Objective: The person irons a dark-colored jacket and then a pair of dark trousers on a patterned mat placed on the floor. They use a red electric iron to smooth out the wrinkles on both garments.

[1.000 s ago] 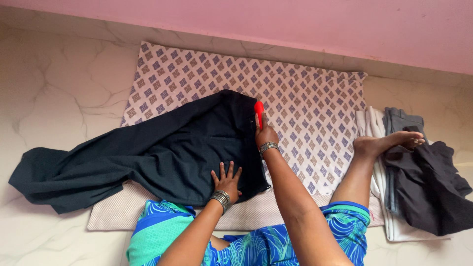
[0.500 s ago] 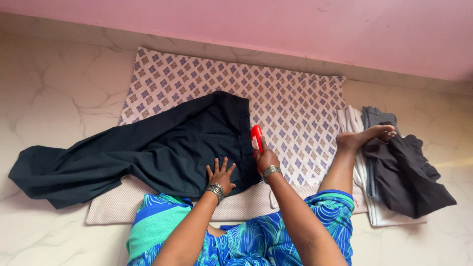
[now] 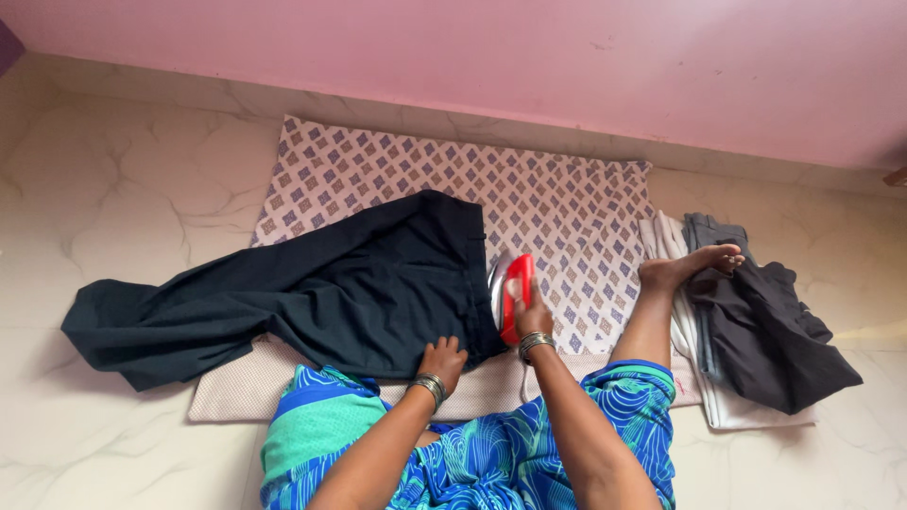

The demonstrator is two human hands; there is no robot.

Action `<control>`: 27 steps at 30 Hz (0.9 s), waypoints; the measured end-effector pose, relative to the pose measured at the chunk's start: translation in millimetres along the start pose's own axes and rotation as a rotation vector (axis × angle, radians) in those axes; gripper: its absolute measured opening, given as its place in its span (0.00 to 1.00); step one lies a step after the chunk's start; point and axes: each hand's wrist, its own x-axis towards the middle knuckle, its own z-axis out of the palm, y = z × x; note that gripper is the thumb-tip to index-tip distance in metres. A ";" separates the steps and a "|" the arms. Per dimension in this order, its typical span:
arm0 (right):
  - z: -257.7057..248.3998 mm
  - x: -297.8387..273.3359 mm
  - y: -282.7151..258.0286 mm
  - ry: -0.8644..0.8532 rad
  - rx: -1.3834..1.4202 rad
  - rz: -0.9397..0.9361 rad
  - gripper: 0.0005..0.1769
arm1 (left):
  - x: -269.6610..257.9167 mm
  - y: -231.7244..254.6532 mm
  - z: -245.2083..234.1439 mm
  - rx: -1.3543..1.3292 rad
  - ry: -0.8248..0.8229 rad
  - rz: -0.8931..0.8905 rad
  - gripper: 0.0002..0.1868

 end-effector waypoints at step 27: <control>34.8 -26.1 -48.7 0.011 -0.142 -0.218 0.39 | 17.8 -0.1 12.7 -0.121 -0.690 0.043 0.43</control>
